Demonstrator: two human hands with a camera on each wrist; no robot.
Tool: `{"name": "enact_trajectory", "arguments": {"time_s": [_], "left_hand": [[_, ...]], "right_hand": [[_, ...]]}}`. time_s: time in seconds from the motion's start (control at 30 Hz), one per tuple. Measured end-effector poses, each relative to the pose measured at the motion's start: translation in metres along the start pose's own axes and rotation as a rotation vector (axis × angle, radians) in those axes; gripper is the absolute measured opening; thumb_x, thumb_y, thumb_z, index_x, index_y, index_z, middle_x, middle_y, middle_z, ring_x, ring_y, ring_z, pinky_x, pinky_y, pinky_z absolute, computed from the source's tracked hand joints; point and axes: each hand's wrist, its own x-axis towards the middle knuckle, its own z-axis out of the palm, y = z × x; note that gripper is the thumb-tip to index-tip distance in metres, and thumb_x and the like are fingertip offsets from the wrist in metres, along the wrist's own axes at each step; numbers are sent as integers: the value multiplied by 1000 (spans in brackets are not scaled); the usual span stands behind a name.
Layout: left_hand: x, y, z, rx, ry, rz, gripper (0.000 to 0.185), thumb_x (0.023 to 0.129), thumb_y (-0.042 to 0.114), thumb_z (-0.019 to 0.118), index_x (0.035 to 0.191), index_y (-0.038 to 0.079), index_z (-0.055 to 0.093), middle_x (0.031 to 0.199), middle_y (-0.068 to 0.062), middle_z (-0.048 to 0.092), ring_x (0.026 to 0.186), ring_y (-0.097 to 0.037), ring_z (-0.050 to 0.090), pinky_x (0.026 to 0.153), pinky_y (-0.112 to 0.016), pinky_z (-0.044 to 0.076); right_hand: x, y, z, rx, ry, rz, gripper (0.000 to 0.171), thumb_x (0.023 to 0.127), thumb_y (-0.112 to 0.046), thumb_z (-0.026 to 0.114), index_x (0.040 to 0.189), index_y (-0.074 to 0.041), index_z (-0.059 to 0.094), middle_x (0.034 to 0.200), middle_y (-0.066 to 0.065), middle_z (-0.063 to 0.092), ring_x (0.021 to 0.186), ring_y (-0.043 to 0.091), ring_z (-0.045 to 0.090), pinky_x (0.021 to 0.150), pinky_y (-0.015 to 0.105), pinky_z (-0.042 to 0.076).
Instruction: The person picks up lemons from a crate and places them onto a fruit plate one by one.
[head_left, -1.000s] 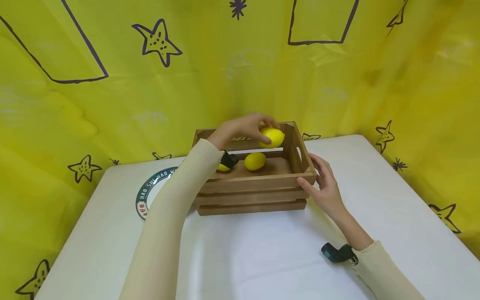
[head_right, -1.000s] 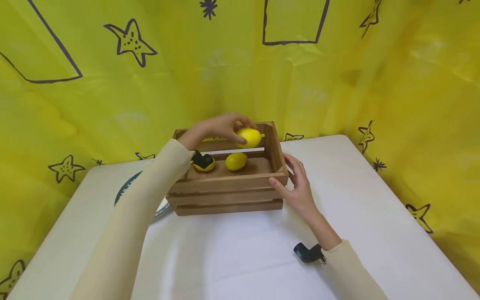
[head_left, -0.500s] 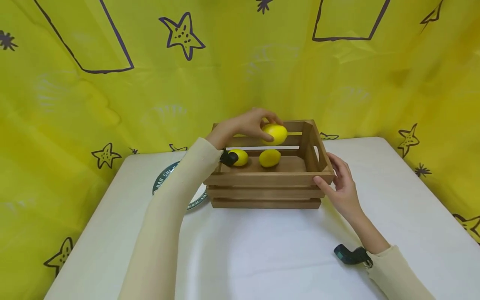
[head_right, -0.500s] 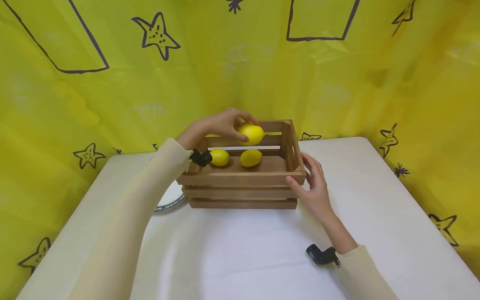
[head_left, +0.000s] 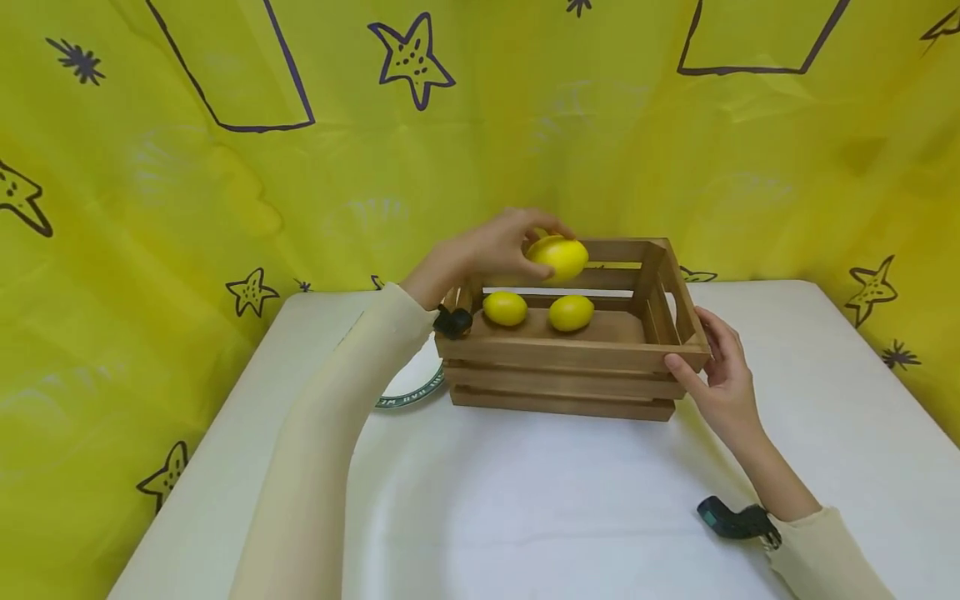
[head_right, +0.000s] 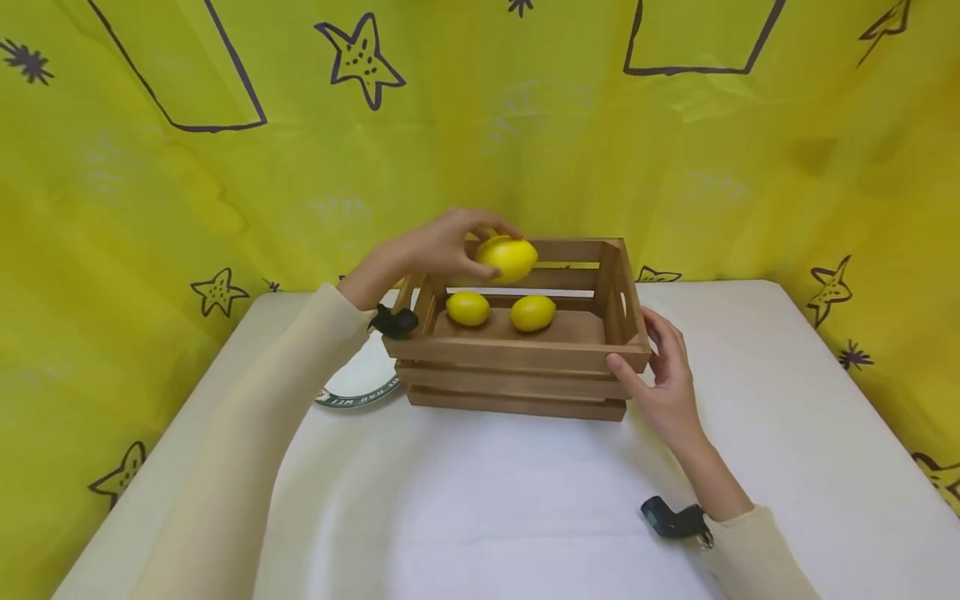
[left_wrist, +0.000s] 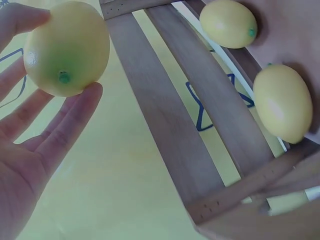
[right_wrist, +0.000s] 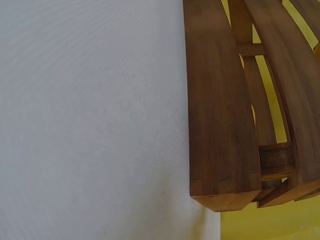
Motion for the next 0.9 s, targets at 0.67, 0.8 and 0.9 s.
{"name": "enact_trajectory", "arguments": {"time_s": [0.67, 0.8, 0.9], "left_hand": [[-62, -8, -9, -40, 187, -7, 52, 83, 11, 74, 131, 0, 58, 129, -13, 58, 106, -25, 54, 87, -32, 52], [-76, -21, -8, -93, 246, -43, 53, 82, 9, 75, 131, -1, 57, 130, -14, 57, 104, -26, 55, 81, -34, 57], [-86, -30, -7, -122, 305, -70, 53, 82, 6, 75, 131, -1, 57, 133, -16, 56, 108, -30, 57, 81, -36, 58]], "right_hand": [[-1, 0, 2, 70, 12, 20, 67, 86, 17, 56, 148, -4, 37, 142, 2, 36, 126, 12, 42, 99, 12, 36], [0, 1, 2, 58, 7, 20, 68, 86, 17, 55, 148, -4, 37, 142, 1, 35, 127, 11, 41, 100, 11, 36], [0, 0, 2, 45, 8, 19, 68, 86, 18, 55, 148, -4, 37, 142, 1, 36, 127, 11, 41, 100, 11, 36]]}}
